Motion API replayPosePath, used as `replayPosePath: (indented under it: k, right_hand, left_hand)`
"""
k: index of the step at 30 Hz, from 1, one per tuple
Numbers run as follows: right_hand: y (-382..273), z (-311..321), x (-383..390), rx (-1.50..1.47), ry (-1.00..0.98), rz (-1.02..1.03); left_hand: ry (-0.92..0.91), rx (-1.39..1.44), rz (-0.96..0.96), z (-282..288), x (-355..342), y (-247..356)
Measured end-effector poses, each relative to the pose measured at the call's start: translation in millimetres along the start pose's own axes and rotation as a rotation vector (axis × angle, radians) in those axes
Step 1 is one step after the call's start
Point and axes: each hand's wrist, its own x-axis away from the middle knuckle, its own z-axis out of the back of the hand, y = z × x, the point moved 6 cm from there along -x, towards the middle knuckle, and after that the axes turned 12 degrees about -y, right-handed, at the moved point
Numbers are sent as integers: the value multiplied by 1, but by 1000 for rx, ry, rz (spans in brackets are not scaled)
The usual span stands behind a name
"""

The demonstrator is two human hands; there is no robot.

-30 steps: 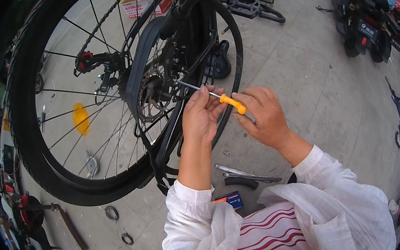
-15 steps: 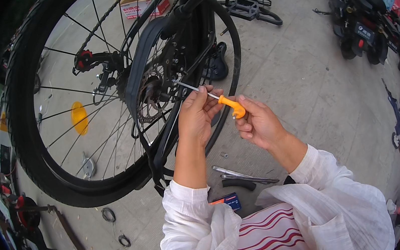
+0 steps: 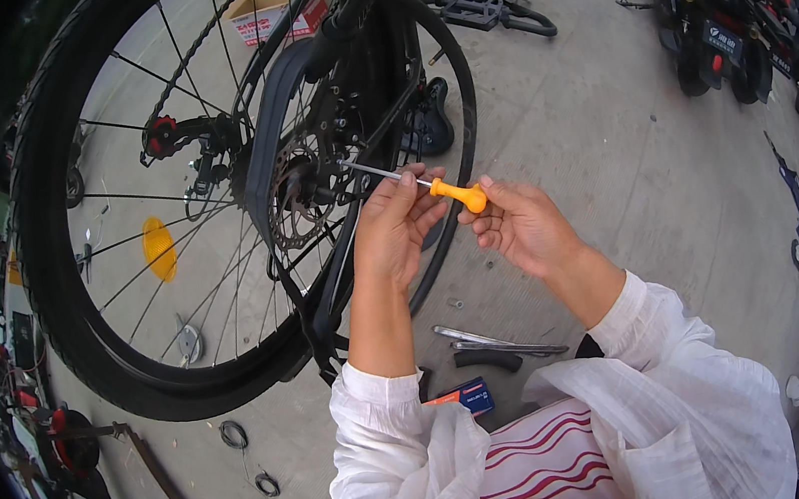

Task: The person removes a bicycle mudguard using a screwdriver, then reattaches it and tightens the screws. The person also handles a tire and uses an air hose near the end of the clip.

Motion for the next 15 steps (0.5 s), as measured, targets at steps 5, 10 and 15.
replayPosePath:
  k: [5,10,15]
  right_hand:
    - [-22,-11,15,808,162,145]
    - [-28,-17,15,1329,103,298]
    - [10,-4,5,262,-79,-146]
  left_hand:
    - [-10,-13,-20,9,1,-4]
    - [26,-61,-10,11,-2,-6]
    - [-208,48,15,-15,1,-9]
